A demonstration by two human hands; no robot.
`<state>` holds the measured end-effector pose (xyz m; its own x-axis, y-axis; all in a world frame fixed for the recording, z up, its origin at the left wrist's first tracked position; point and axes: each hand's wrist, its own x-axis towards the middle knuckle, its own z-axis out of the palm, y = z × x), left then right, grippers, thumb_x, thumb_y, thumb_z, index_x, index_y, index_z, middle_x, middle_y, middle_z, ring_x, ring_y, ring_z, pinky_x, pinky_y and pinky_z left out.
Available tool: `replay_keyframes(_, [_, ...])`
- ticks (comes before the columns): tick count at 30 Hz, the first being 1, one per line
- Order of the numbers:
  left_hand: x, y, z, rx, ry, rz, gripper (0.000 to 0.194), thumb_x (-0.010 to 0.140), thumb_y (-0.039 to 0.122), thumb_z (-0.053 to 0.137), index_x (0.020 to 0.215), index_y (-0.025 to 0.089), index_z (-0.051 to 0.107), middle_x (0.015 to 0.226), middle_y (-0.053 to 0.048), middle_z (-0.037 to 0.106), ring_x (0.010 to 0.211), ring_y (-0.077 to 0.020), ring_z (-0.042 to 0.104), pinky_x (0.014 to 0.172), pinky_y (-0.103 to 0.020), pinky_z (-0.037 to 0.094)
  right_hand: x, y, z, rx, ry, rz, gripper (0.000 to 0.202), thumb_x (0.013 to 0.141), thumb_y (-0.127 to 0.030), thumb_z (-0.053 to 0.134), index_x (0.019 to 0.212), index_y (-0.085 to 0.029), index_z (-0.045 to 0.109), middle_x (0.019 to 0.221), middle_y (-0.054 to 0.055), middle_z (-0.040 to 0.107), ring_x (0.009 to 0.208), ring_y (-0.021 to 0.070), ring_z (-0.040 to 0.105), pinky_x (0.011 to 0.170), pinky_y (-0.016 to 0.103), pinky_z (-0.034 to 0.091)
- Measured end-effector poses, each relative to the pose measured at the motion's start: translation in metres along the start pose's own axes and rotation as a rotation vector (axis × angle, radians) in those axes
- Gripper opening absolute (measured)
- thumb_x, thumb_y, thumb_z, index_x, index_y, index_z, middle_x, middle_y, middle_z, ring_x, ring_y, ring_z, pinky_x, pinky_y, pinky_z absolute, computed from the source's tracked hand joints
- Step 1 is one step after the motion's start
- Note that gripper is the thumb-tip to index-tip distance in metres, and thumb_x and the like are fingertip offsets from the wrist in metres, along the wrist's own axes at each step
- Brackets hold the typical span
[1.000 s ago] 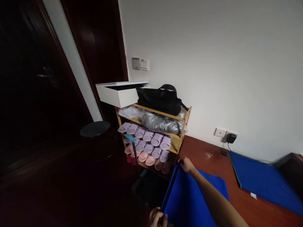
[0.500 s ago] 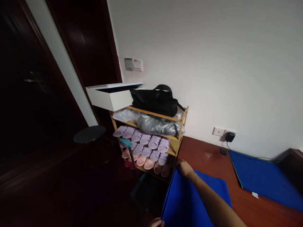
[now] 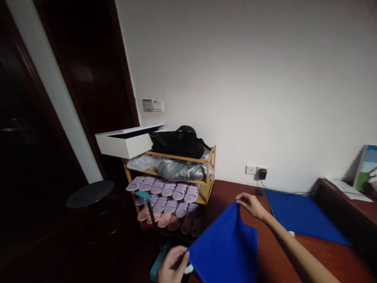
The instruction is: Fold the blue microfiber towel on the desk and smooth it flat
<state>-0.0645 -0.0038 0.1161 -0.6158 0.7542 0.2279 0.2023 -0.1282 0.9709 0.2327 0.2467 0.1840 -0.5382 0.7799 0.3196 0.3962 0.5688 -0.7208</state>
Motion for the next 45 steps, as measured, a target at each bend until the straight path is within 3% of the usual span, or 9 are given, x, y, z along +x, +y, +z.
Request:
replay_keyframes(4, [0.023,0.064,0.008,0.049,-0.101,0.21,0.043,0.071,0.064,0.079,0.082,0.022,0.077,0.086,-0.007,0.081,0.084,-0.0283,0.078,0.076,-0.033,0.066,-0.058,-0.036,-0.077,0.107,0.123,0.0,0.036,0.089,-0.058,0.065,0.098,-0.023,0.071,0.094,0.004,0.075,0.087,0.0198,0.068,0.079,0.03,0.053])
replay_keyframes(8, [0.027,0.114,0.028,0.162,-0.188,0.396,0.034,0.08,0.056,0.074,0.089,0.024,0.078,0.088,-0.006,0.08,0.082,-0.0253,0.078,0.077,-0.031,0.064,-0.113,-0.062,-0.128,0.101,0.28,0.028,0.035,0.086,-0.057,0.07,0.097,-0.024,0.073,0.095,0.004,0.076,0.087,0.0202,0.069,0.08,0.031,0.054])
replay_keyframes(14, [0.015,0.159,0.071,0.156,-0.315,0.52,0.027,0.084,0.048,0.072,0.093,0.023,0.078,0.095,-0.006,0.08,0.084,-0.023,0.076,0.078,-0.031,0.063,-0.167,-0.067,-0.171,0.085,0.463,0.119,0.043,0.081,-0.063,0.072,0.096,-0.022,0.073,0.079,0.003,0.073,0.067,0.0171,0.065,0.06,0.028,0.051])
replay_keyframes(17, [0.002,0.175,0.093,0.084,-0.417,0.476,0.028,0.081,0.046,0.074,0.094,0.021,0.078,0.096,-0.007,0.079,0.082,-0.023,0.075,0.076,-0.033,0.064,-0.186,-0.067,-0.185,0.16,0.519,0.2,0.052,0.079,-0.068,0.071,0.101,-0.021,0.071,0.064,-0.001,0.066,0.053,0.0155,0.06,0.051,0.028,0.049])
replay_keyframes(20, [-0.015,0.19,0.113,-0.003,-0.593,0.349,0.03,0.079,0.044,0.075,0.098,0.02,0.078,0.093,-0.007,0.077,0.082,-0.0229,0.073,0.072,-0.032,0.063,-0.202,-0.066,-0.199,0.239,0.593,0.209,0.059,0.075,-0.074,0.071,0.1,-0.02,0.069,0.076,0.004,0.072,0.065,0.0202,0.07,0.063,0.033,0.059])
replay_keyframes(27, [-0.066,0.206,0.157,-0.198,-0.922,0.094,0.031,0.077,0.035,0.077,0.105,0.021,0.076,0.089,-0.004,0.068,0.084,-0.0201,0.066,0.073,-0.028,0.057,-0.241,-0.063,-0.234,0.024,0.833,0.234,0.056,0.076,-0.071,0.07,0.101,-0.022,0.07,0.09,0.007,0.077,0.078,0.0238,0.074,0.078,0.036,0.061])
replay_keyframes(32, [-0.086,0.206,0.166,-0.241,-1.052,0.055,0.027,0.08,0.035,0.076,0.105,0.022,0.075,0.091,-0.003,0.067,0.086,-0.0196,0.064,0.073,-0.027,0.053,-0.259,-0.071,-0.244,-0.095,0.941,0.233,0.051,0.078,-0.068,0.069,0.104,-0.024,0.07,0.094,0.007,0.078,0.083,0.0247,0.075,0.078,0.035,0.06])
replay_keyframes(42, [-0.089,0.204,0.158,-0.171,-1.074,0.228,0.025,0.087,0.042,0.07,0.075,0.021,0.078,0.087,-0.006,0.064,0.082,-0.0203,0.062,0.079,-0.032,0.051,-0.245,-0.048,-0.227,-0.128,0.856,0.267,0.05,0.076,-0.07,0.068,0.097,-0.024,0.072,0.086,0.005,0.076,0.076,0.022,0.072,0.068,0.03,0.06])
replay_keyframes(45, [-0.08,0.203,0.153,-0.153,-0.959,0.338,0.028,0.091,0.043,0.066,0.076,0.022,0.077,0.085,-0.007,0.065,0.08,-0.0205,0.063,0.08,-0.033,0.052,-0.262,-0.05,-0.227,-0.154,0.843,0.252,0.048,0.075,-0.067,0.071,0.095,-0.024,0.074,0.093,0.006,0.077,0.083,0.0218,0.071,0.073,0.028,0.059])
